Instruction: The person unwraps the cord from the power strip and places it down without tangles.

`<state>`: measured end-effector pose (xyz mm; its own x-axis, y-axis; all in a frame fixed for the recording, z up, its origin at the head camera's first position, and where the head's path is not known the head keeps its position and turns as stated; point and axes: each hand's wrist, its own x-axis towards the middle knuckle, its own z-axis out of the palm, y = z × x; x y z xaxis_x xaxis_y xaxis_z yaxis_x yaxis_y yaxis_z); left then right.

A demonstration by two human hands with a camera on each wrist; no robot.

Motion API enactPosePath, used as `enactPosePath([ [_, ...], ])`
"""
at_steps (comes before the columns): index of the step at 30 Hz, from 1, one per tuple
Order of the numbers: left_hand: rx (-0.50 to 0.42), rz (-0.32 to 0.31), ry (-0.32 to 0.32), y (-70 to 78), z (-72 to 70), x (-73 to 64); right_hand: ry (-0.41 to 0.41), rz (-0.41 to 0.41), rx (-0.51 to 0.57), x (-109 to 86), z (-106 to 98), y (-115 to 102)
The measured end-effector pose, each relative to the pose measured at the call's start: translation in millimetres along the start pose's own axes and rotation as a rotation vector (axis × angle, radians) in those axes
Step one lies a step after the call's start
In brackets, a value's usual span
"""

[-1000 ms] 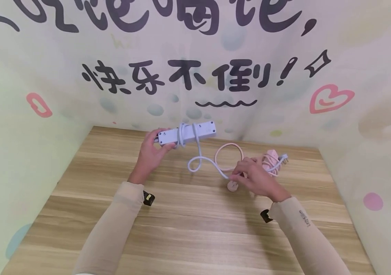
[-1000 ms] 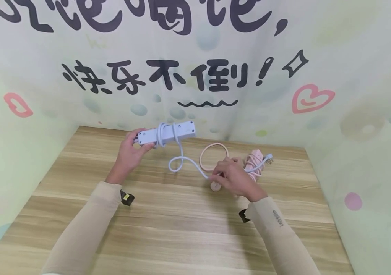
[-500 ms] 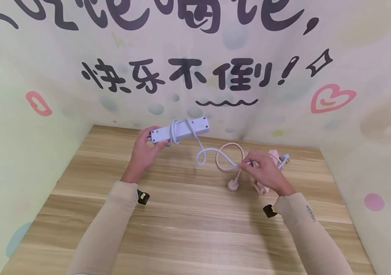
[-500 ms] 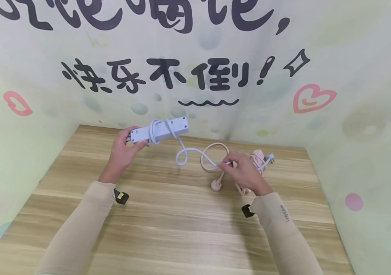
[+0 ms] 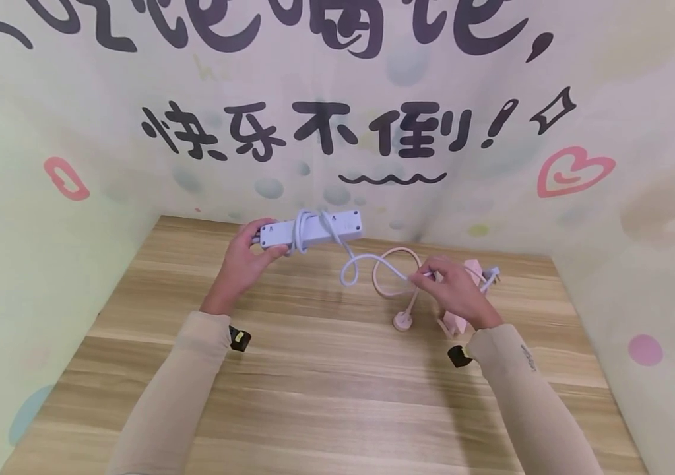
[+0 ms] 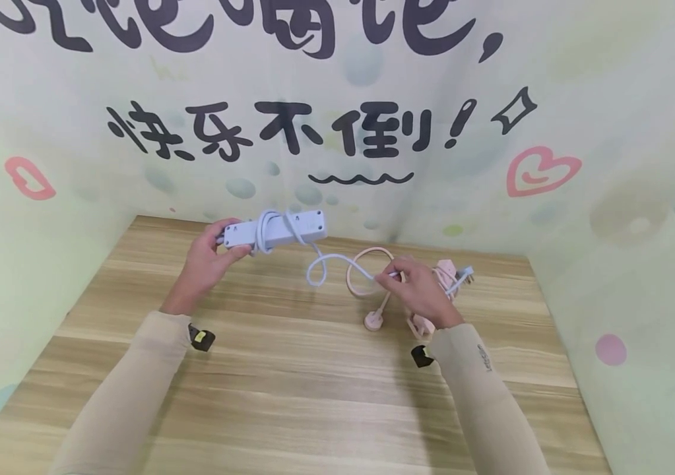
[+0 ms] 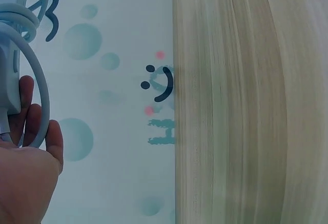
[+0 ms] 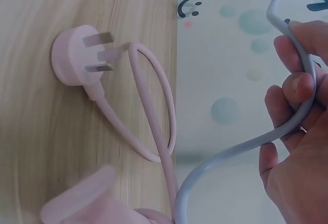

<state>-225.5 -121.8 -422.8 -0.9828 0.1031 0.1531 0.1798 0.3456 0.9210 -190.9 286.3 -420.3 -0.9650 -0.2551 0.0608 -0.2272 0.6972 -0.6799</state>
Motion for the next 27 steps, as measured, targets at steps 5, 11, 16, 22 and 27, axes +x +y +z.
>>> enactPosePath([
  [5,-0.013,0.006,-0.008,-0.3,-1.5,-1.6,-0.017,0.092,0.028,10.7,-2.4,3.1],
  [11,-0.013,0.024,-0.014,-2.9,-1.5,-3.3,0.014,0.154,0.058,19.8,-4.4,-2.9],
  [16,-0.011,0.037,-0.032,-1.1,2.1,-4.3,0.096,0.157,0.053,21.9,-5.1,-9.1],
  [22,0.026,0.063,-0.068,-2.4,6.9,-4.2,0.195,0.14,0.056,21.5,-9.9,-11.9],
  [27,0.027,0.099,-0.083,-5.4,11.8,-3.6,0.198,0.134,0.074,20.6,-13.7,-12.3],
])
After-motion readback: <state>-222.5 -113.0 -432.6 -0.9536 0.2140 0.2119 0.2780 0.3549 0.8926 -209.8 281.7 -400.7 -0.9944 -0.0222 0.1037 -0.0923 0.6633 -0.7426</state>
